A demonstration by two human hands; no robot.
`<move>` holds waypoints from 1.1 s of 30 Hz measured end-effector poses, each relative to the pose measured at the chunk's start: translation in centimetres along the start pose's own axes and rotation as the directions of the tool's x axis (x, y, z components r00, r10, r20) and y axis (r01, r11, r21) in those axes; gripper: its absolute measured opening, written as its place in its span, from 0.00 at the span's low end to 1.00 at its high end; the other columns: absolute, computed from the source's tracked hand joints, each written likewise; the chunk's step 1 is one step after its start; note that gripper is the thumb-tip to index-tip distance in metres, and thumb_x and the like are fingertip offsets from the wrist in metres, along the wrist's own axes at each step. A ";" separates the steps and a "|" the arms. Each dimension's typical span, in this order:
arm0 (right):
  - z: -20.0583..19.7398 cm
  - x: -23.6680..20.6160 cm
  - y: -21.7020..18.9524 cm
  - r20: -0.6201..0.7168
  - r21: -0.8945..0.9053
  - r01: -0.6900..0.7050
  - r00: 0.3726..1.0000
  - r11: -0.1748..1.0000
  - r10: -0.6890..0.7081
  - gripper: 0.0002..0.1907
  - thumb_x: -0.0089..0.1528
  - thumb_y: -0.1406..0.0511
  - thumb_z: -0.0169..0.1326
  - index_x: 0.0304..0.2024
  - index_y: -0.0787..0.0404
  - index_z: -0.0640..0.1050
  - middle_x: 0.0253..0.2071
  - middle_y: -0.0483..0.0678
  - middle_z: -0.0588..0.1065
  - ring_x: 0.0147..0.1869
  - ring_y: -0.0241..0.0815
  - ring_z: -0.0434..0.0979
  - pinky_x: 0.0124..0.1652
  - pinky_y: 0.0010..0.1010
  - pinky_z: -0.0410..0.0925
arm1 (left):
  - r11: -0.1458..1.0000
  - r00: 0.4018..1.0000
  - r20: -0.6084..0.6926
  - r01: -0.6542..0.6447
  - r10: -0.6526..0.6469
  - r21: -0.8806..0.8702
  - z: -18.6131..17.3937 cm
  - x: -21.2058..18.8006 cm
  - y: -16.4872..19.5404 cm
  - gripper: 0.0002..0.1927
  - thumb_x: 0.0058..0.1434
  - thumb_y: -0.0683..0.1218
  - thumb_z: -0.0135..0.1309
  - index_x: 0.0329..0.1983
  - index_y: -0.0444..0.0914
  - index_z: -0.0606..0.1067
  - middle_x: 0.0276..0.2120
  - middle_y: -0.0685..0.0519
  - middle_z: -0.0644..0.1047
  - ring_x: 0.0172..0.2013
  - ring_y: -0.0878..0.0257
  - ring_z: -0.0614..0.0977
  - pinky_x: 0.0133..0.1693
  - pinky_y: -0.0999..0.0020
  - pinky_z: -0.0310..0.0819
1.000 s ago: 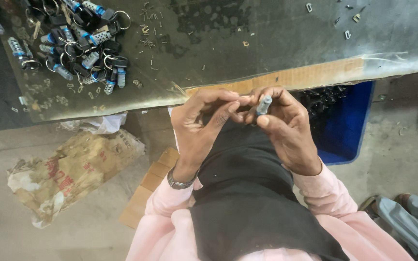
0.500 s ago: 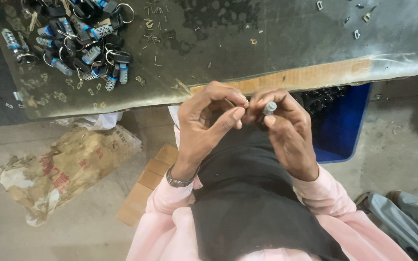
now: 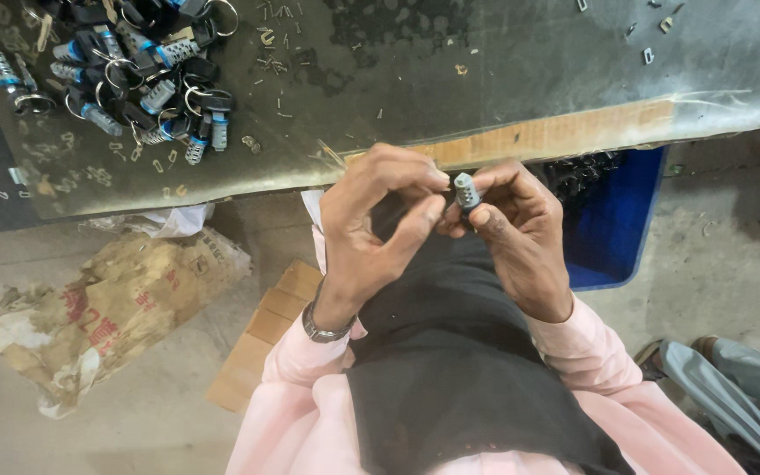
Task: The person sits at a workbench assembling padlock cylinders. They pick up small brass pin components from the table, insert them one by one into a lock cylinder held in the other hand, then fit the cylinder into a black padlock body and set the assembled lock aside, repeating the cycle with new parts.
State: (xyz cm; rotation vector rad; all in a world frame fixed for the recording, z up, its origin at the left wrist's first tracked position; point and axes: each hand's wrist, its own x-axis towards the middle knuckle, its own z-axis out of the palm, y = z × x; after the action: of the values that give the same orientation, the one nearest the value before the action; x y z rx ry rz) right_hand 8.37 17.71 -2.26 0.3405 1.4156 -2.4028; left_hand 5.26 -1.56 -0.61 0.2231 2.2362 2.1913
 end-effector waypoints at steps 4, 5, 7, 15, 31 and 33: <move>0.0 0.0 -0.1 0.001 0.029 0.011 1.000 1.000 -0.011 0.12 0.69 0.66 0.60 0.49 0.65 0.72 0.46 0.52 0.76 0.48 0.42 0.81 0.47 0.31 0.74 | 0.993 0.997 -0.059 -0.040 0.047 0.111 0.3 -0.3 0.7 0.12 0.65 0.33 0.62 0.50 0.36 0.77 0.45 0.52 0.80 0.41 0.64 0.84 0.43 0.75 0.80; 0.1 0.1 -0.1 0.002 0.042 0.014 1.000 0.999 -0.014 0.12 0.69 0.66 0.60 0.49 0.65 0.72 0.46 0.52 0.76 0.48 0.42 0.81 0.47 0.31 0.74 | 0.990 0.996 -0.060 -0.065 0.073 0.129 0.3 -0.3 0.8 0.12 0.65 0.33 0.63 0.49 0.37 0.77 0.45 0.52 0.80 0.42 0.64 0.84 0.44 0.74 0.81; 0.2 0.1 -0.3 0.003 0.047 0.009 1.000 0.999 -0.009 0.11 0.69 0.67 0.60 0.49 0.65 0.72 0.47 0.52 0.76 0.48 0.42 0.81 0.47 0.31 0.74 | 0.979 0.990 -0.061 -0.115 0.127 0.168 0.4 -0.4 0.9 0.13 0.64 0.33 0.64 0.49 0.37 0.77 0.45 0.52 0.80 0.43 0.62 0.85 0.44 0.73 0.82; 0.1 -0.1 -0.3 0.020 0.044 -0.005 1.000 0.999 0.004 0.10 0.69 0.68 0.60 0.49 0.63 0.73 0.46 0.51 0.76 0.46 0.41 0.80 0.45 0.30 0.72 | 0.953 0.978 -0.072 -0.170 0.194 0.252 1.1 -0.4 0.4 0.12 0.63 0.33 0.64 0.48 0.36 0.76 0.43 0.51 0.79 0.43 0.62 0.84 0.42 0.72 0.81; -2.8 -1.6 -5.3 0.282 -0.611 0.335 0.939 0.717 -0.198 0.12 0.58 0.74 0.63 0.45 0.67 0.79 0.44 0.54 0.79 0.51 0.45 0.81 0.50 0.33 0.73 | 0.907 0.968 0.207 0.212 -0.143 -0.365 1.7 -0.2 1.3 0.10 0.63 0.38 0.58 0.46 0.31 0.76 0.49 0.44 0.74 0.55 0.59 0.76 0.59 0.65 0.73; -6.2 -1.3 -6.3 0.320 -0.875 0.424 0.869 0.234 -0.379 0.19 0.53 0.71 0.65 0.48 0.61 0.80 0.46 0.51 0.80 0.56 0.48 0.80 0.52 0.36 0.72 | 0.898 0.981 0.173 0.152 -0.086 -0.413 2.2 -0.5 1.0 0.09 0.63 0.40 0.57 0.45 0.32 0.74 0.45 0.46 0.76 0.52 0.59 0.79 0.61 0.64 0.75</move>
State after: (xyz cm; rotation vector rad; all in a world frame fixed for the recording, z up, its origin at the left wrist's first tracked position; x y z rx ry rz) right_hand 7.29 26.22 0.24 -0.4523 2.8201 -1.3484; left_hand 6.05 0.62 0.30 0.2276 1.5968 2.4280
